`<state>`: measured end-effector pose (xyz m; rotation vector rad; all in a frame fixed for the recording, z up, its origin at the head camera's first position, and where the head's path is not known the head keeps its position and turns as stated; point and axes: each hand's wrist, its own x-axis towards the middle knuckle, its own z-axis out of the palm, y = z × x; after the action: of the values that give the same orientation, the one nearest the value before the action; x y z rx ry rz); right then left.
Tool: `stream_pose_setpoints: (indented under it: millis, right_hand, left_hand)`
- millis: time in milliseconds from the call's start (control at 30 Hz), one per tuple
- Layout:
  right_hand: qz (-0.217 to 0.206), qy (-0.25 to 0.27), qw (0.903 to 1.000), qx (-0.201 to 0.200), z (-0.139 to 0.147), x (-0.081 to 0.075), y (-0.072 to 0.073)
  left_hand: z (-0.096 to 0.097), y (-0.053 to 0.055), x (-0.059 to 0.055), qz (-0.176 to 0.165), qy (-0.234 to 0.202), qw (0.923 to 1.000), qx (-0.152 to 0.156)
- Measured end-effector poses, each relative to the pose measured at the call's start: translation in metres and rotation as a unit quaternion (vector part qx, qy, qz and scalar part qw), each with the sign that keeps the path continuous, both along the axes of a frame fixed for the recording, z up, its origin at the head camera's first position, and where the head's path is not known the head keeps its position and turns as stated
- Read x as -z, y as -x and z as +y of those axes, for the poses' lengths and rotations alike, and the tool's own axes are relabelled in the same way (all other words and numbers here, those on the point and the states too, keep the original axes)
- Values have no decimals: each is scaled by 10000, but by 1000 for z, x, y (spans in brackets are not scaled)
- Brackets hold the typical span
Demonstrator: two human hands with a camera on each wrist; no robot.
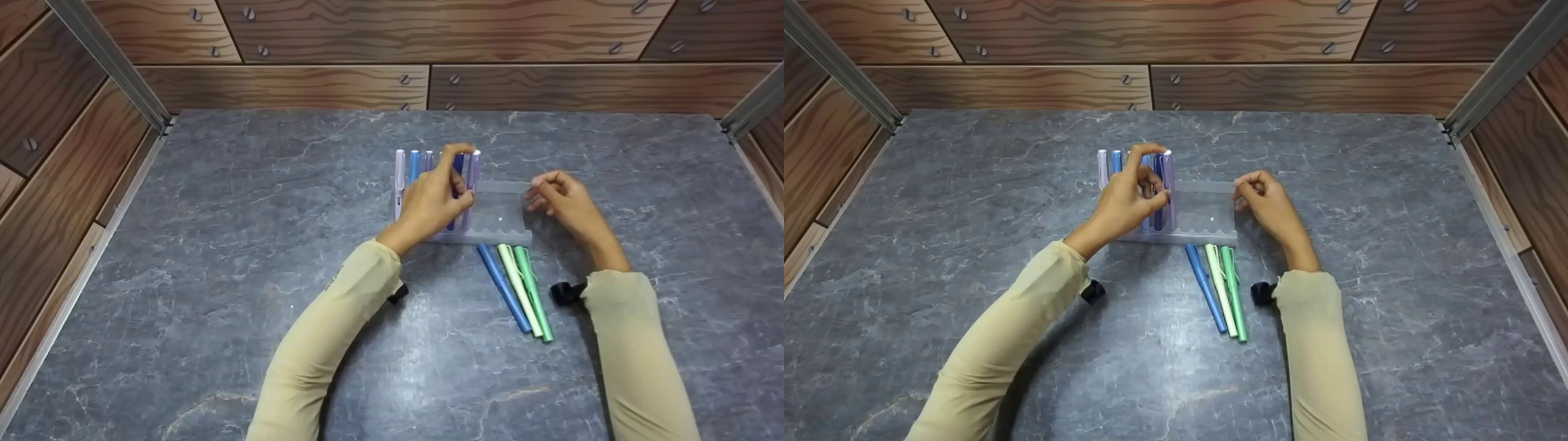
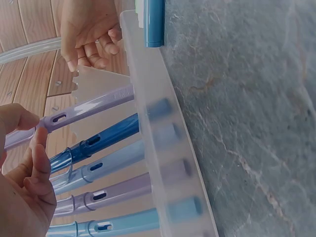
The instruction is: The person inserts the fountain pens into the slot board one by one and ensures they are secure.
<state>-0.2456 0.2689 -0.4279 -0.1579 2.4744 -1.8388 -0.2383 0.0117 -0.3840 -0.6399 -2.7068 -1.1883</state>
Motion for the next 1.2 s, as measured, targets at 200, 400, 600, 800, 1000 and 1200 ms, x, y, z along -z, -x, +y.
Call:
stream_pose_setpoints:
  millis: [200, 400, 600, 800, 1000, 1200]
  right_hand:
    - [-29, 102, 9999, -18, -1, -2, -3]
    - [-220, 137, 9997, -9, 0, 0, -3]
    - [-249, 99, 9996, 12, 1, 3, -1]
    - [-199, 10, 9998, 5, 2, 2, -1]
    - [-120, -30, 9999, 41, 2, 2, 0]
    - [-119, -1, 9999, 44, 1, 3, 2]
  left_hand:
    - [2, -1, 4, -109, 262, 9996, 33]
    - [3, -3, 4, -254, 468, 9986, 12]
    - [3, -2, 5, -236, 547, 9982, -61]
    - [5, -1, 3, -369, 666, 9970, -148]
    - [6, 0, 1, -390, 813, 9958, -178]
    - [7, 1, 1, -313, 930, 9949, -237]
